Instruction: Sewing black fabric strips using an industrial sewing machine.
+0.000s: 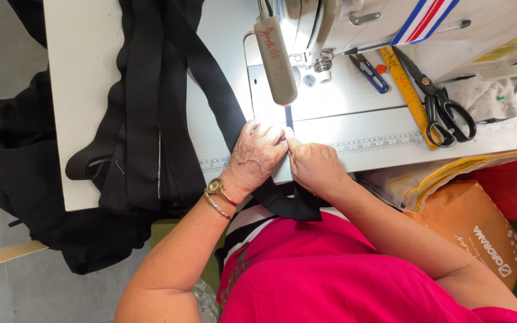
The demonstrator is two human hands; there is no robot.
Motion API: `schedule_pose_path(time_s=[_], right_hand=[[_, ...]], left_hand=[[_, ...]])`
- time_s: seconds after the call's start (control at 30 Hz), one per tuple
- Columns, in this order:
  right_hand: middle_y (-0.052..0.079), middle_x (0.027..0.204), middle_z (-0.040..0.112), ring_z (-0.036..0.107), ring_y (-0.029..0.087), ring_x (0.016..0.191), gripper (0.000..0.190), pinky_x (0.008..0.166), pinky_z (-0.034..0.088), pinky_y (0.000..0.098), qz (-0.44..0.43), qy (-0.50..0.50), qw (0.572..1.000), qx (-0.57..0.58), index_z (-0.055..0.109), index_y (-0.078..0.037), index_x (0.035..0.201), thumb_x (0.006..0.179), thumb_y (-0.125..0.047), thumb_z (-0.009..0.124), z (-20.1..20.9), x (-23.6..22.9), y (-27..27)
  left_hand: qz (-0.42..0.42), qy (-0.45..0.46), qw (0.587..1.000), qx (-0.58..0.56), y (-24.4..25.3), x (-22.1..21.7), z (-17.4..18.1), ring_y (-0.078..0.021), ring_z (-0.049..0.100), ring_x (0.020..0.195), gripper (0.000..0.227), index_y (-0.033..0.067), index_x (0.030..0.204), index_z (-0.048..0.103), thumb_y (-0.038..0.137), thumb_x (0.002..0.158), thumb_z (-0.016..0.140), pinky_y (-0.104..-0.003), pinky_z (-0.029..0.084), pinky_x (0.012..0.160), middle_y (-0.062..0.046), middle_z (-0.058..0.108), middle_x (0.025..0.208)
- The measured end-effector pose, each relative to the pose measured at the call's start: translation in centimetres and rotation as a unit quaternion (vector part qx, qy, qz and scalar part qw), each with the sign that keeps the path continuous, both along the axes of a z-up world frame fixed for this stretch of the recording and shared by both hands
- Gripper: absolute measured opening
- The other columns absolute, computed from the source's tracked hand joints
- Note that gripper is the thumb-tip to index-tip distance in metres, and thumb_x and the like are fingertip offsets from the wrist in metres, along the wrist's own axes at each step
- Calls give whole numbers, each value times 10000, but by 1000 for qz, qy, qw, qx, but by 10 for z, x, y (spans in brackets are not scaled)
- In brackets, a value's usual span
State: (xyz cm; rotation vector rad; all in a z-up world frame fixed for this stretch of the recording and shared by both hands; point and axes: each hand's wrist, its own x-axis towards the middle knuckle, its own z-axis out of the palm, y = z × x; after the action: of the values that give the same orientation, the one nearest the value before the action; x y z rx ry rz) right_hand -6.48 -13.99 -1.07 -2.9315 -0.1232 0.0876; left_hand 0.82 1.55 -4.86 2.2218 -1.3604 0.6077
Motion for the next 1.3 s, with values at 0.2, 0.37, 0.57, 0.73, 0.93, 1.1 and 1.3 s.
schedule_pose_path(time_s=[0.2,0.37,0.57,0.73,0.93,1.1,1.3], right_hand=[[200,589,647,707,450,653,460,630,560,550,-48,50,997,40,626,-17,706,992,-290,392,-24,28,-14],[229,597,650,712,467,681,468,651,562,559,-54,62,995,51,649,-2,718,990,-284,393,-24,38,-20],[238,655,670,714,465,758,437,729,548,558,-87,96,988,86,690,35,739,918,-265,427,-5,70,-23],[274,750,697,705,505,834,417,764,542,584,-82,87,988,96,723,47,828,897,-275,468,0,72,-25],[382,907,688,651,605,939,477,847,501,667,-87,56,990,94,713,105,1045,936,-294,477,42,55,-4],[305,1058,685,618,534,1046,606,880,478,632,-91,109,985,97,530,-86,1440,856,-235,470,41,47,-7],[281,1042,668,592,520,1001,753,844,472,568,-108,108,979,132,414,-91,1496,743,-65,404,49,37,-2]], left_hand=[[-6,-23,999,-26,-9,23,3,-251,604,900,126,114,820,669,127,939,631,-442,455,931,-59,584,846],[-12,-24,999,-35,-13,33,-11,-238,604,883,137,104,809,663,123,941,631,-428,452,945,-57,585,832],[15,63,993,-99,-19,56,5,-393,606,984,272,4,812,646,233,954,688,-504,458,1000,-181,599,827],[0,83,993,-88,-21,71,-28,-348,561,1045,258,49,836,645,274,962,657,-467,436,999,-140,573,876],[72,-21,997,8,31,34,-9,-272,524,993,130,178,963,661,228,973,541,-412,418,784,-53,534,1062],[82,96,987,103,69,-25,31,-304,525,936,377,117,986,571,334,797,814,-438,410,733,-74,533,1023],[-21,210,956,205,6,-143,19,-318,612,732,139,137,805,629,50,823,522,-448,466,532,-80,629,789]])
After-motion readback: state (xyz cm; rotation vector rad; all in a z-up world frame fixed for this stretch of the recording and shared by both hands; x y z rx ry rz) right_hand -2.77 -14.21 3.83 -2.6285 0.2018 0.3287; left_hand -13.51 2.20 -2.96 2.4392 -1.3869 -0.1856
